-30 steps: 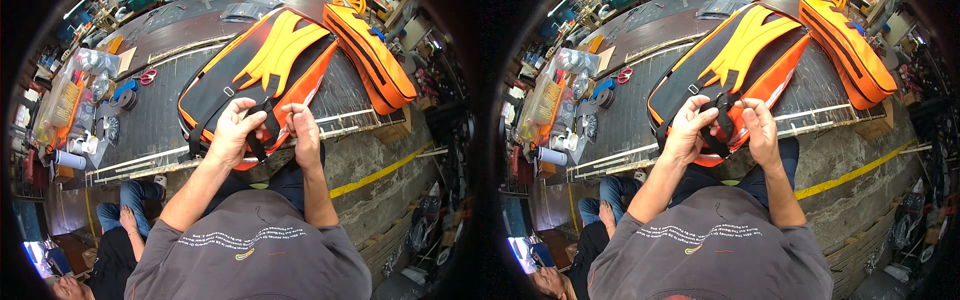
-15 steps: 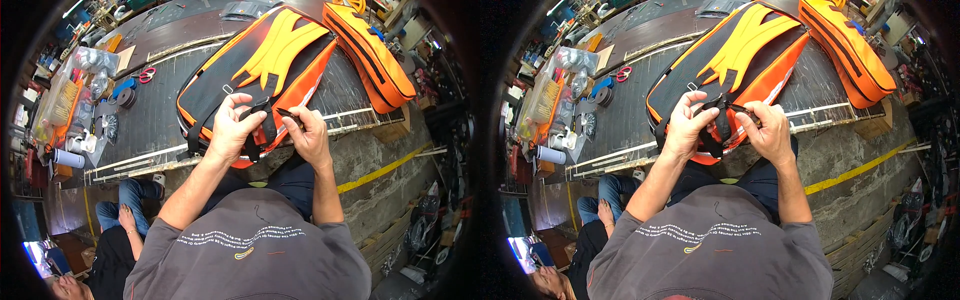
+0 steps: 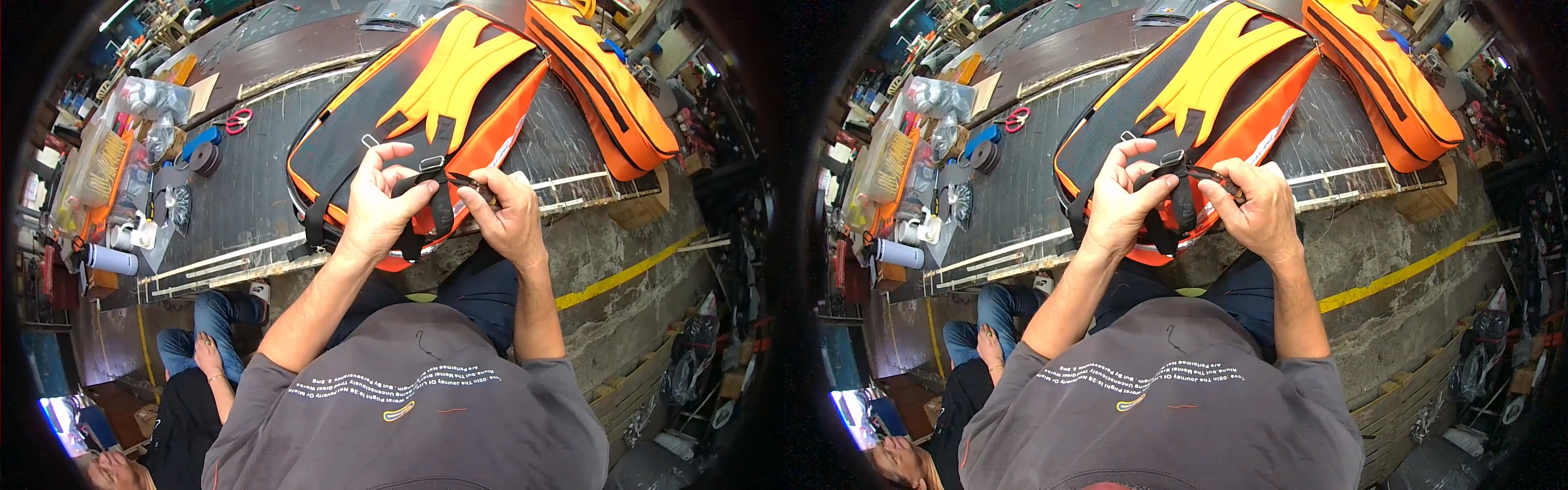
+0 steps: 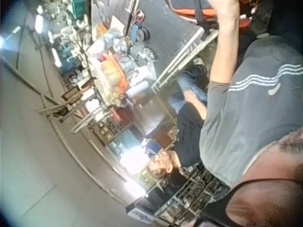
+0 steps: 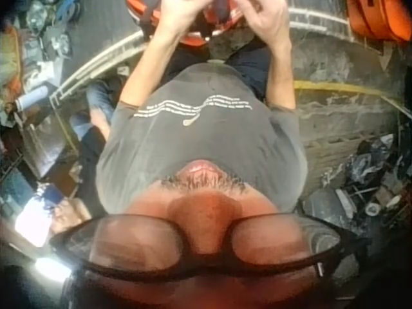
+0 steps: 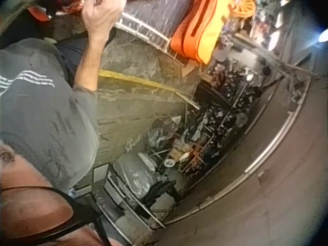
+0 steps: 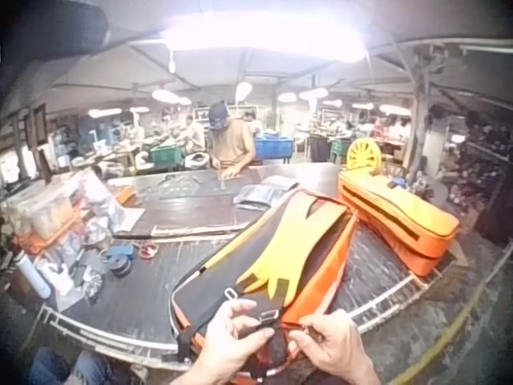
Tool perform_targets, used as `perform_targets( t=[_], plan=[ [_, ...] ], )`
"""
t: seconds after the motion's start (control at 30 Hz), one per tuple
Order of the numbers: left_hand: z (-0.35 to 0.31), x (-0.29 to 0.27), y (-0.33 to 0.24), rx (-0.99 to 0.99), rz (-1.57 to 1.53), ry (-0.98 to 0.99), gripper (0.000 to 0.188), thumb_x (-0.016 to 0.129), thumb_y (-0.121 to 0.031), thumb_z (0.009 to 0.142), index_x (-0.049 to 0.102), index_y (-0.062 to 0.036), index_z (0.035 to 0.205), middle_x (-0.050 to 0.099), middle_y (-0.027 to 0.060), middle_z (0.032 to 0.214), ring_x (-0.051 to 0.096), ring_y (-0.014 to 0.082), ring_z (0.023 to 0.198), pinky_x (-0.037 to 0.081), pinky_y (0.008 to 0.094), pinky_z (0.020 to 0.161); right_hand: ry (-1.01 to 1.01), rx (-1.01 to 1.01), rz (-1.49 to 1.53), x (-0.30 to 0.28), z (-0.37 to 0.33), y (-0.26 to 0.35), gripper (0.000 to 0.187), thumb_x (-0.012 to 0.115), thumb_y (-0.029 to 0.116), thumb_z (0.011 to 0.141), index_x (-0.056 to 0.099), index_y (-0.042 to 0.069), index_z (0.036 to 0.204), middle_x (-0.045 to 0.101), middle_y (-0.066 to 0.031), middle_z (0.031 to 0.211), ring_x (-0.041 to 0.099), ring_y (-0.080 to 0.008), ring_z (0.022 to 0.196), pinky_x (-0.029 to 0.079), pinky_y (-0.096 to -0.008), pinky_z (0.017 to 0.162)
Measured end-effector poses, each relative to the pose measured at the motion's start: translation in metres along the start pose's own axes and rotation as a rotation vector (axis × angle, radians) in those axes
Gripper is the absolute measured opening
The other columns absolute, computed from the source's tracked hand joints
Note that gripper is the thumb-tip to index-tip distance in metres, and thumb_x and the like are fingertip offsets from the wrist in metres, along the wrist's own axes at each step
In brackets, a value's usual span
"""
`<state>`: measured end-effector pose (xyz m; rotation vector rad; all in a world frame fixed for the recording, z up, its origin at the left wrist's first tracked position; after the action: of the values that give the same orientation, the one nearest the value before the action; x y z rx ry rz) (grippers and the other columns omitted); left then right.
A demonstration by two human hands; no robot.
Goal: Checking the straps, zippers, and compartments of an orange emergency backpack and writing on a label.
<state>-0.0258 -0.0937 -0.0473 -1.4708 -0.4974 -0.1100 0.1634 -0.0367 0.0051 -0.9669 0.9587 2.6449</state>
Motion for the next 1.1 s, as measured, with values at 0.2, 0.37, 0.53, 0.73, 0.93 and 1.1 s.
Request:
perform_targets(
  t=[0.2, 0.37, 0.53, 0.73, 0.93, 1.1],
  plan=[
    [0.003, 0.001, 0.003, -0.014, 0.013, 0.000, 0.067, 0.085, 0.002, 0.094, 0.049, -0.0010, 0.150, 0.079, 0.0094, 0.112, 0.076, 0.0102, 0.092, 0.062, 0.0232, 0.078, 0.039, -0.044, 0.009, 0.003, 0.002, 0.001, 0.021, 0.082, 0.025, 0.099, 0.076, 0.005, 0.104, 0.070, -0.0078, 0.079, 0.055, -0.0284, 0.067, 0.044, -0.0397, 0.072],
    [0.010, -0.007, 0.007, -0.039, 0.008, -0.001, 0.063, 0.083, -0.001, 0.096, 0.048, 0.0027, 0.147, 0.078, 0.0101, 0.103, 0.074, 0.0115, 0.083, 0.061, 0.0249, 0.074, 0.062, 0.142, 0.203, 0.014, 0.001, -0.024, 0.021, 0.079, 0.026, 0.104, 0.076, 0.005, 0.103, 0.067, -0.0046, 0.081, 0.055, -0.0160, 0.071, 0.044, -0.0336, 0.069],
    [0.026, -0.024, 0.016, -0.109, -0.160, -0.050, 0.062, 0.081, -0.005, 0.099, 0.046, 0.0025, 0.150, 0.076, 0.0100, 0.096, 0.068, 0.0114, 0.063, 0.057, 0.0244, 0.057, 0.173, 0.434, 0.909, 0.047, -0.006, -0.032, 0.022, 0.073, 0.019, 0.110, 0.075, -0.001, 0.118, 0.078, -0.0020, 0.106, 0.070, -0.0110, 0.090, 0.056, -0.0304, 0.086],
    [0.046, -0.040, 0.009, -0.072, -0.153, -0.112, 0.056, 0.081, -0.006, 0.098, 0.054, 0.0024, 0.147, 0.071, 0.0068, 0.093, 0.067, 0.0117, 0.064, 0.054, 0.0256, 0.054, 0.250, 0.556, 1.124, 0.086, -0.027, -0.007, 0.015, 0.084, 0.014, 0.101, 0.079, 0.001, 0.107, 0.074, 0.0026, 0.090, 0.061, -0.0039, 0.076, 0.049, -0.0235, 0.070],
    [0.060, -0.051, 0.001, -0.033, -0.130, -0.122, 0.062, 0.084, -0.006, 0.096, 0.052, 0.0045, 0.148, 0.072, 0.0093, 0.098, 0.069, 0.0136, 0.065, 0.054, 0.0261, 0.053, 0.247, 0.646, 1.021, 0.102, -0.039, -0.014, 0.015, 0.083, 0.016, 0.102, 0.076, 0.002, 0.100, 0.064, 0.0083, 0.083, 0.054, -0.0023, 0.075, 0.044, -0.0239, 0.067],
    [0.060, -0.050, 0.006, -0.057, -0.123, -0.106, 0.061, 0.085, -0.008, 0.096, 0.053, 0.0042, 0.147, 0.073, 0.0069, 0.097, 0.067, 0.0114, 0.064, 0.051, 0.0249, 0.051, 0.241, 0.627, 0.958, 0.103, -0.041, -0.012, 0.016, 0.082, 0.016, 0.103, 0.076, 0.001, 0.102, 0.069, 0.0053, 0.086, 0.059, -0.0033, 0.079, 0.050, -0.0255, 0.071]
  ],
)
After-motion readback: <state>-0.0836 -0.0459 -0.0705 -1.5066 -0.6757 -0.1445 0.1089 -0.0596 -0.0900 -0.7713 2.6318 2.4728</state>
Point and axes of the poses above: each hand's wrist, its own z-axis towards the middle knuckle, its own x-axis out of the palm, y = z × x, the point moved 8 cm from there along z, towards the middle knuckle
